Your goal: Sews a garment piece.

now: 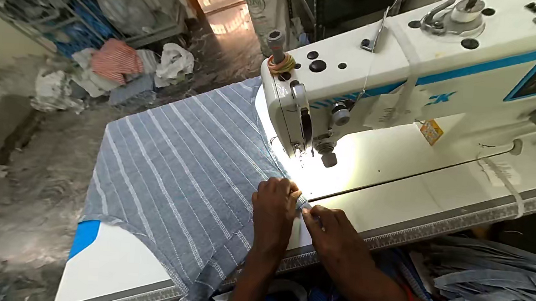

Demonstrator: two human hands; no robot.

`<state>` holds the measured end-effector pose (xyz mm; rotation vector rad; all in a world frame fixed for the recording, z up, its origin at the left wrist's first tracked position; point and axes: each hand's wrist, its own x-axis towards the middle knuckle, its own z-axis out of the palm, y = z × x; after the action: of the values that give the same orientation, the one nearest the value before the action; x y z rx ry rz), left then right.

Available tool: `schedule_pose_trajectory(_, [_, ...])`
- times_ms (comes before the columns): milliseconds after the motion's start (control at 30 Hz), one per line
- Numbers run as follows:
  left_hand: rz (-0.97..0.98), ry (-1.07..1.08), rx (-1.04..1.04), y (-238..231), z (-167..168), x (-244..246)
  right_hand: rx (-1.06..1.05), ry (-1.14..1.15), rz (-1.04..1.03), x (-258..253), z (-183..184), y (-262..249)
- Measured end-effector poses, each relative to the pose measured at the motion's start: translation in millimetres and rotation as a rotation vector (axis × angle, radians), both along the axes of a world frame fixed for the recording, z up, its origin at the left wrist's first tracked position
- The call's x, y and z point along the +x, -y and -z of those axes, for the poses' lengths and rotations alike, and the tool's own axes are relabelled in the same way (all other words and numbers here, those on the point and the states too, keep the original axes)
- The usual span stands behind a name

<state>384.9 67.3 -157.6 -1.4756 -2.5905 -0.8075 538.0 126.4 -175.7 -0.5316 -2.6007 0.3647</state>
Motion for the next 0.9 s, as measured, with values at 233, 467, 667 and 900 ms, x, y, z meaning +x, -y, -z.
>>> schedule_pose_trajectory(233, [0.013,-0.183,-0.066,7,24,38,-0.171,0.013,0.049,43,-13,-48])
schedule_pose_trajectory(467, [0.27,-0.11,-0.107,-18,12,-24,-0.408,-0.033,-0.033,54,-7,-77])
schedule_pose_trajectory(667, [0.266,-0.045,-0.102,-19,14,-33,-0.015,-0.107,0.386,132,-34,-181])
schedule_pose_trajectory(900, [0.245,-0.024,-0.103,-27,14,-39,0.106,-0.152,0.443,130,-29,-190])
